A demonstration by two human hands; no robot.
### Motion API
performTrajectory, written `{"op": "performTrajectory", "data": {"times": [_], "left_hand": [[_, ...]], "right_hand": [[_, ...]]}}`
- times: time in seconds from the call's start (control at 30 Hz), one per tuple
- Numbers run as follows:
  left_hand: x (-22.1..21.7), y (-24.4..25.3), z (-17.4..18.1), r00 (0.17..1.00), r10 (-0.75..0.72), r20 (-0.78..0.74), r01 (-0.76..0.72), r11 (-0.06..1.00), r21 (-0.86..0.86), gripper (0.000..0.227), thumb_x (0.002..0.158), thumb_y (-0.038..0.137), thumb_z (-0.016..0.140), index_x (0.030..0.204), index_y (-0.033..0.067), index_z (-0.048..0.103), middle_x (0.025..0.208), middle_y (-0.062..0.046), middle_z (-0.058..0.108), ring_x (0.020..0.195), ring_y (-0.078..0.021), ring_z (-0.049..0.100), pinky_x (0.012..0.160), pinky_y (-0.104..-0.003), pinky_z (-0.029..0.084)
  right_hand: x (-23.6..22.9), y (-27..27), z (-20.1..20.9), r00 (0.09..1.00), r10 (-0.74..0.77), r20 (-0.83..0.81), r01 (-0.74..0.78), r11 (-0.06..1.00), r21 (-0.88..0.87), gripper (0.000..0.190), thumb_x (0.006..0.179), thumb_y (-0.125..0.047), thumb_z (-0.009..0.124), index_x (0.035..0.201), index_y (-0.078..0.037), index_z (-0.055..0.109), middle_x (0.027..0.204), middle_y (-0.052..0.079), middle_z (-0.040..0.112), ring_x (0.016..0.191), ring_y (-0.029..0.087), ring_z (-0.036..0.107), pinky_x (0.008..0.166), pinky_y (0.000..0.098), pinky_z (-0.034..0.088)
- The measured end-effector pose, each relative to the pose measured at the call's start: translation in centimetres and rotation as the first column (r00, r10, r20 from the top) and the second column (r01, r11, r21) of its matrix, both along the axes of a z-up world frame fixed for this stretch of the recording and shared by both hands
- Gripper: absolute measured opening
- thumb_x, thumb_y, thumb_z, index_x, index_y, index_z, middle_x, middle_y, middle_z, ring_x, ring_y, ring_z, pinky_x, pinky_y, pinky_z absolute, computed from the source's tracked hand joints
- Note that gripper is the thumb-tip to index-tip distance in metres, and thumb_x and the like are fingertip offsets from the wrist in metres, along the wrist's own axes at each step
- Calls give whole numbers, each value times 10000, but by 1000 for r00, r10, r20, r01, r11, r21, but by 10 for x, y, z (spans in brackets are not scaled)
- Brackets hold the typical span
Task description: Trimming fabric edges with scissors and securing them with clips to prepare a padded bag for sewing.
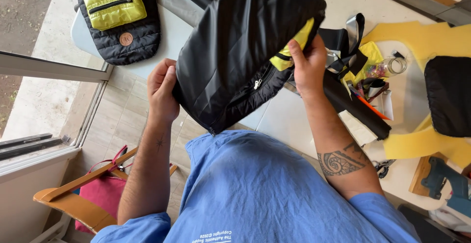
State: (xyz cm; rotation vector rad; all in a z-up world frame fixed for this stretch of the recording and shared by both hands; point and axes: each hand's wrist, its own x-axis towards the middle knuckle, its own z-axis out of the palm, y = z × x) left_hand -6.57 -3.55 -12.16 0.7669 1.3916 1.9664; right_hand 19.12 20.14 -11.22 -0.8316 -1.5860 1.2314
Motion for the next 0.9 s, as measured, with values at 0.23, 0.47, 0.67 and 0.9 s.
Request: {"op": "performTrajectory", "data": {"times": [0.23, 0.47, 0.67, 0.9], "left_hand": [[66, -22, -54, 991, -7, -134, -2, 998, -68, 608, 873, 280, 855, 1358, -14, 635, 1081, -160, 640, 1061, -208, 599, 996, -407, 476], [128, -7, 0, 724, -419, -548, 372, 906, -201, 379, 919, 351, 751, 995, -12, 674, 1012, -203, 670, 1021, -423, 681, 887, -487, 557], [-47, -18, -145, 987, 27, -161, -111, 832, -543, 569, 864, 206, 836, 1332, 1, 585, 1195, -316, 657, 1160, -501, 620, 1015, -562, 500], [-209, 3, -297, 321, 946, 36, -258, 124, -958, 1017, 671, 552, 956, 1364, -20, 479, 1302, -223, 595, 1130, -300, 704, 966, -449, 594]], "right_hand": [[17, 49, -28, 950, -259, 174, 179, 910, 375, 253, 1082, -142, 474, 1103, -18, 694, 997, 238, 686, 995, 353, 664, 946, 442, 472], [62, 69, -70, 994, -27, 109, 11, 990, 144, 280, 1049, -262, 516, 1160, -74, 691, 1030, 176, 697, 992, 302, 673, 961, 422, 499], [121, 64, -101, 996, 32, 89, -28, 999, -40, 336, 1021, -365, 551, 1208, -121, 688, 1058, 123, 706, 989, 259, 680, 974, 405, 522], [129, 15, -108, 999, -30, 38, 38, 972, -232, 425, 987, -486, 589, 1263, -177, 683, 1090, 60, 716, 986, 208, 687, 990, 385, 548]]}}
